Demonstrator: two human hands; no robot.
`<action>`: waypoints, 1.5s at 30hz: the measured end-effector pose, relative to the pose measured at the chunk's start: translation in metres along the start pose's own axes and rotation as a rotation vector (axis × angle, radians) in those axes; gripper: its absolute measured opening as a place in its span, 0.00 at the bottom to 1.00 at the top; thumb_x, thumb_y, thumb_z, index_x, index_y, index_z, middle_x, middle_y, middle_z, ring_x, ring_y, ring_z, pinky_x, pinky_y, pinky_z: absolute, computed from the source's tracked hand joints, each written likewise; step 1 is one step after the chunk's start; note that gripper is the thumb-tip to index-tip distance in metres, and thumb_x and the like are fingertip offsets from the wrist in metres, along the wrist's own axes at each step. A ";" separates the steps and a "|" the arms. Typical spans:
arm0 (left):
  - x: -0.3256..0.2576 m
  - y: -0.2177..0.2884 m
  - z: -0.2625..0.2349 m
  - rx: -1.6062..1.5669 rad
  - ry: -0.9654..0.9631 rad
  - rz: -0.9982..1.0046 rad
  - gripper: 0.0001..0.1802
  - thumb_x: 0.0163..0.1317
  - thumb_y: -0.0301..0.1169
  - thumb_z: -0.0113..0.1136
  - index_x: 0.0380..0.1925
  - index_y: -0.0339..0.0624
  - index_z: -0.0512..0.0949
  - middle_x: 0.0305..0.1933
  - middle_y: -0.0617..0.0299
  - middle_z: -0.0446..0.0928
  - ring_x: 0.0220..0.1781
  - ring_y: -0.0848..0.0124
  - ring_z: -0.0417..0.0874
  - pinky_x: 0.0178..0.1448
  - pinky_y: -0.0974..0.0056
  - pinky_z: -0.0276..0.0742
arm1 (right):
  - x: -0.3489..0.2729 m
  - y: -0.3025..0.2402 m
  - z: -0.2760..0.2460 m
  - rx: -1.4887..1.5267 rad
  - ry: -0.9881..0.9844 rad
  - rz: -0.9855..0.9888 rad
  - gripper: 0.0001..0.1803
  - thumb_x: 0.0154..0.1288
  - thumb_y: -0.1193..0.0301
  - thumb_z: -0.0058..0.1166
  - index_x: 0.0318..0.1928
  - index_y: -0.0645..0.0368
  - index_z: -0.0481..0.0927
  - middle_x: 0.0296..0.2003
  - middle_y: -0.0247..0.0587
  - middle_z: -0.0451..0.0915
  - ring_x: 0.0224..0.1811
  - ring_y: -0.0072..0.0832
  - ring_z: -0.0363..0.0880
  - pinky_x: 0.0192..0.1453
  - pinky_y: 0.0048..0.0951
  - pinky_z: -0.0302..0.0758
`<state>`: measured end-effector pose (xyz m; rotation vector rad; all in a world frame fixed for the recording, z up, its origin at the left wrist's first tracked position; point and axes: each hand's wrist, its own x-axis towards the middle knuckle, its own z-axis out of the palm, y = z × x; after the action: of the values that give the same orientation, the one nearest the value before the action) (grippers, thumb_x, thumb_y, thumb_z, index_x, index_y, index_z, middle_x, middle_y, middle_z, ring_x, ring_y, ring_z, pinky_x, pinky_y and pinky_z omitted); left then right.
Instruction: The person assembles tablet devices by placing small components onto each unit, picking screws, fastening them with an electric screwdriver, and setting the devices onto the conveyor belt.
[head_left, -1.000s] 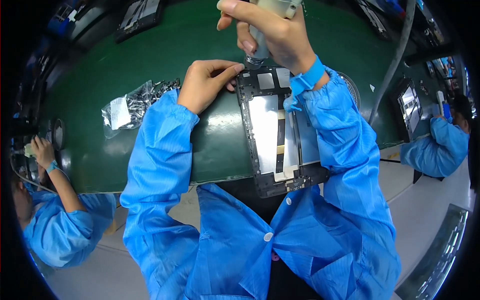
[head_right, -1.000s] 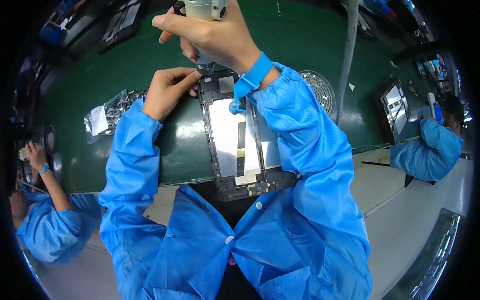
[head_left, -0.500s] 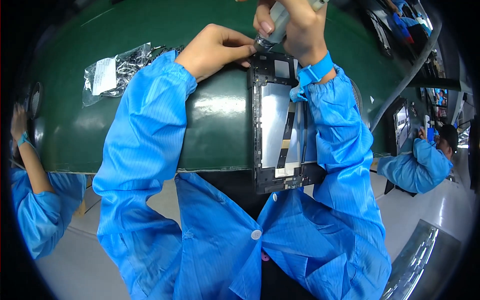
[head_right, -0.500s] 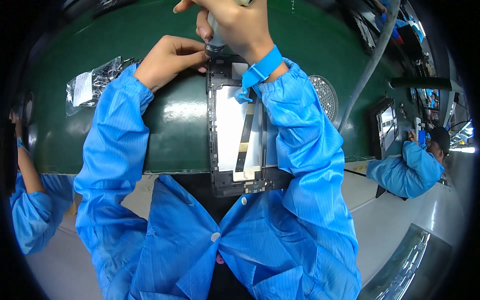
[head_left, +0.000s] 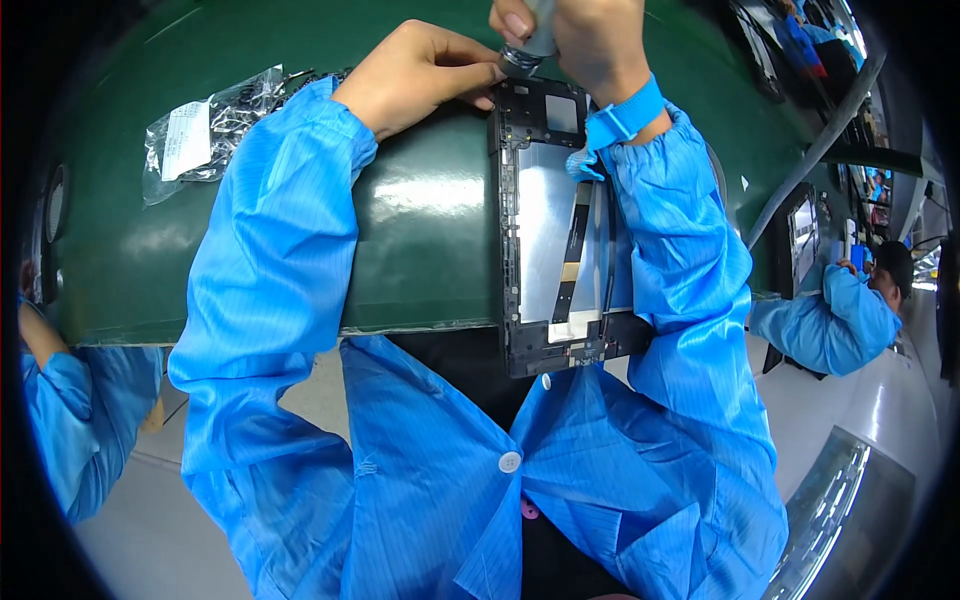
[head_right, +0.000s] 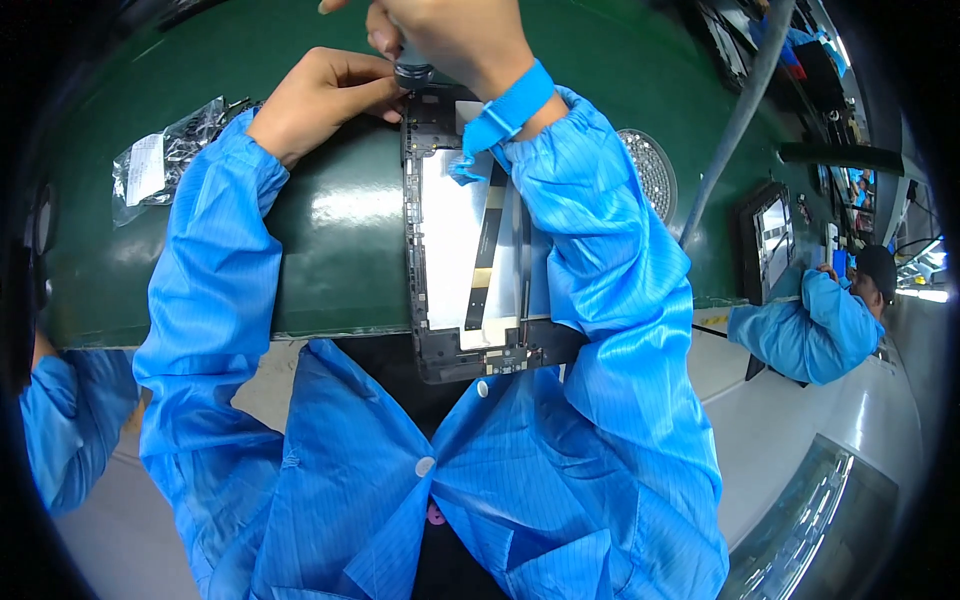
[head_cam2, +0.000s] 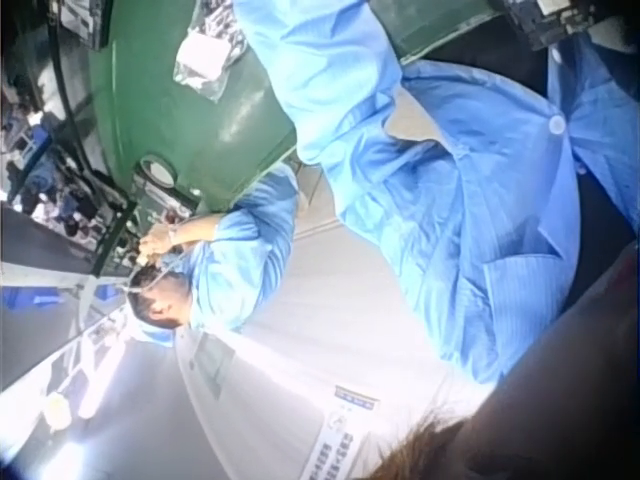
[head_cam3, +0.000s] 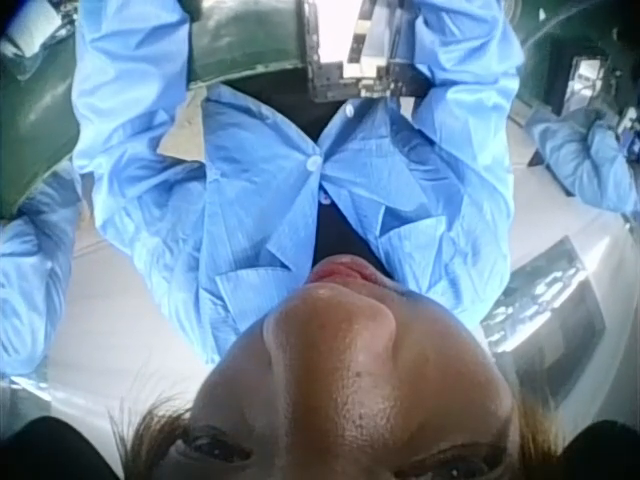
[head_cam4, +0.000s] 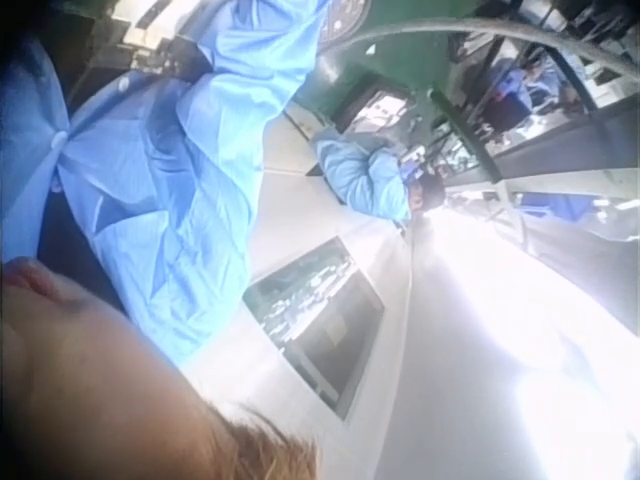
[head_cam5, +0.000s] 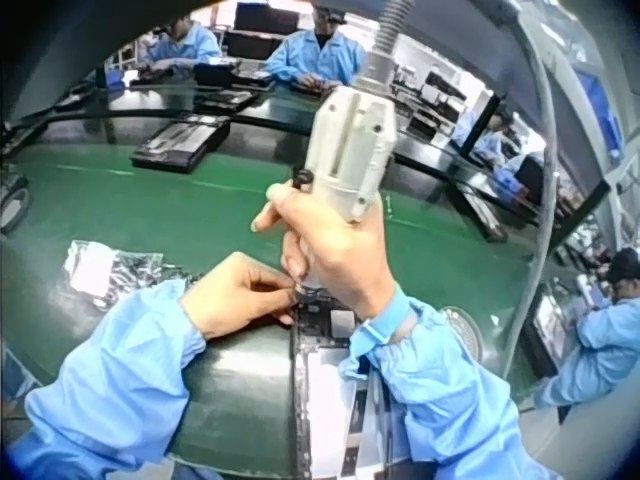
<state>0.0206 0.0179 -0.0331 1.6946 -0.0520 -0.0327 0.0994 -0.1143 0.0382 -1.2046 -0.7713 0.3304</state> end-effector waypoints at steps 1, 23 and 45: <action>0.000 0.000 -0.001 0.035 -0.005 0.001 0.16 0.68 0.28 0.63 0.51 0.27 0.83 0.42 0.49 0.87 0.39 0.68 0.88 0.49 0.68 0.83 | 0.000 -0.001 0.003 -0.068 -0.002 -0.013 0.10 0.69 0.71 0.59 0.34 0.68 0.83 0.25 0.40 0.84 0.13 0.19 0.73 0.16 0.22 0.68; 0.003 0.005 0.000 0.026 -0.030 -0.070 0.14 0.69 0.27 0.61 0.44 0.23 0.83 0.38 0.52 0.85 0.38 0.70 0.87 0.46 0.68 0.83 | 0.000 0.006 -0.005 -0.251 -0.045 -0.077 0.13 0.66 0.66 0.62 0.32 0.65 0.86 0.17 0.35 0.79 0.15 0.18 0.74 0.19 0.23 0.72; -0.109 0.044 0.113 1.003 0.148 0.220 0.36 0.58 0.28 0.71 0.68 0.38 0.71 0.74 0.39 0.64 0.68 0.41 0.72 0.69 0.50 0.70 | -0.073 -0.098 -0.181 -0.097 0.566 -0.232 0.14 0.54 0.78 0.52 0.40 0.73 0.84 0.20 0.43 0.80 0.14 0.24 0.73 0.18 0.26 0.71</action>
<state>-0.0946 -0.0940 -0.0045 2.6749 -0.1628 0.3350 0.1564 -0.3212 0.0756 -1.2042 -0.4267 -0.2384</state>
